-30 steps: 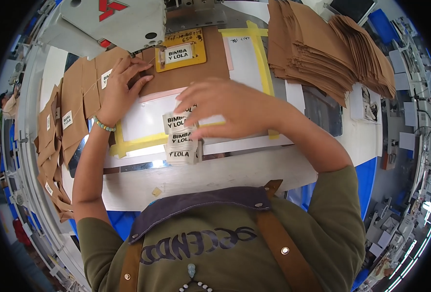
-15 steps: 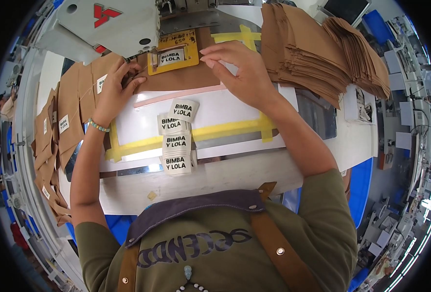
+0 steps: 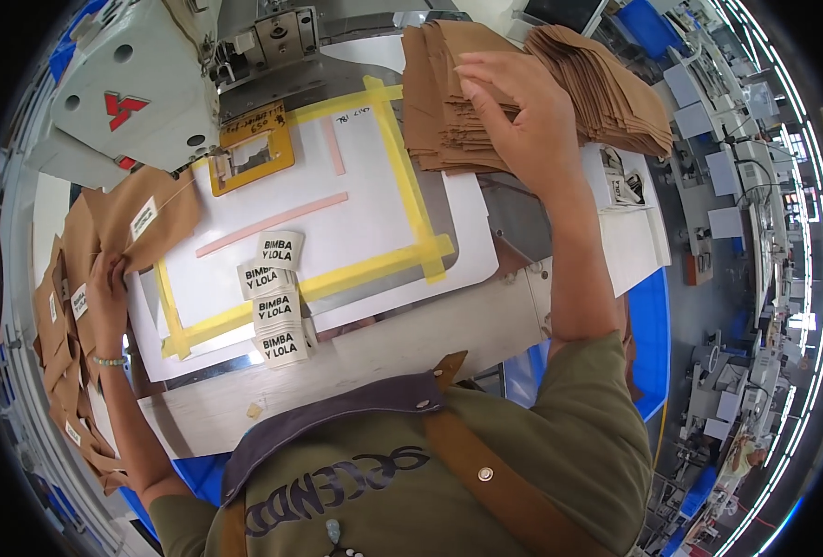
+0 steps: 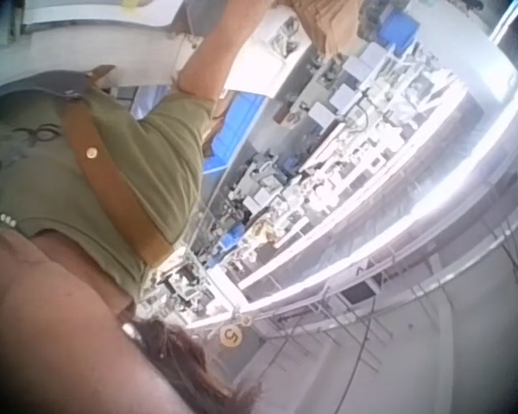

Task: Sewing 'Bimba y Lola' labels onto brown leather fabric pieces using an industrial sewing machine.

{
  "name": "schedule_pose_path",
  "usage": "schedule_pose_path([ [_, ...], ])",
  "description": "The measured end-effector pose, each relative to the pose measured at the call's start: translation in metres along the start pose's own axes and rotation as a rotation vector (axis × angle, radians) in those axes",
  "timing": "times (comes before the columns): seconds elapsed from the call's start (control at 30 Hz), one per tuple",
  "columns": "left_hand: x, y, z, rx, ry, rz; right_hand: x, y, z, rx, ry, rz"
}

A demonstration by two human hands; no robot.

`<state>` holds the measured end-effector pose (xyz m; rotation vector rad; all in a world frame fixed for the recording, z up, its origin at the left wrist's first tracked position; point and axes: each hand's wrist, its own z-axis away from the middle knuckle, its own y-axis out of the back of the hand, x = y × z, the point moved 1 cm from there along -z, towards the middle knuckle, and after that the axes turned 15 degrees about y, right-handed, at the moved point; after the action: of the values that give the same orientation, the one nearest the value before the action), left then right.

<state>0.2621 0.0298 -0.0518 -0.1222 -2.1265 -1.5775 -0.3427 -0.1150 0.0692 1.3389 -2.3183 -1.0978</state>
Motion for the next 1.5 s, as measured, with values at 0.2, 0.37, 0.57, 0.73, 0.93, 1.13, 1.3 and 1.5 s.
schedule_pose_path([
  [0.2,-0.028,0.018,-0.011,-0.067,0.178,-0.015,0.041,-0.007,0.029,-0.222,-0.084,0.337],
  [0.37,0.038,0.042,-0.010,0.178,-0.220,-0.254,0.046,-0.006,0.023,-0.200,-0.130,0.208],
  [0.57,-0.009,0.006,-0.052,0.049,0.118,-0.275,0.058,0.006,0.028,-0.262,-0.264,0.189],
  [0.73,-0.053,0.012,-0.036,0.040,0.487,-0.588,0.074,-0.004,0.040,-0.224,-0.259,0.153],
  [0.93,-0.073,0.037,-0.031,0.270,0.604,-0.233,0.102,0.000,0.042,-0.277,-0.368,0.166],
  [1.13,-0.123,0.104,-0.018,0.520,0.168,-0.486,0.113,0.011,0.052,-0.290,-0.302,0.098],
  [1.3,-0.158,0.108,0.025,-0.066,0.881,-0.513,0.132,0.004,0.063,-0.279,-0.297,0.064],
  [1.5,-0.199,0.145,0.063,-0.257,1.295,-0.547,0.132,0.001,0.064,-0.270,-0.229,0.066],
])
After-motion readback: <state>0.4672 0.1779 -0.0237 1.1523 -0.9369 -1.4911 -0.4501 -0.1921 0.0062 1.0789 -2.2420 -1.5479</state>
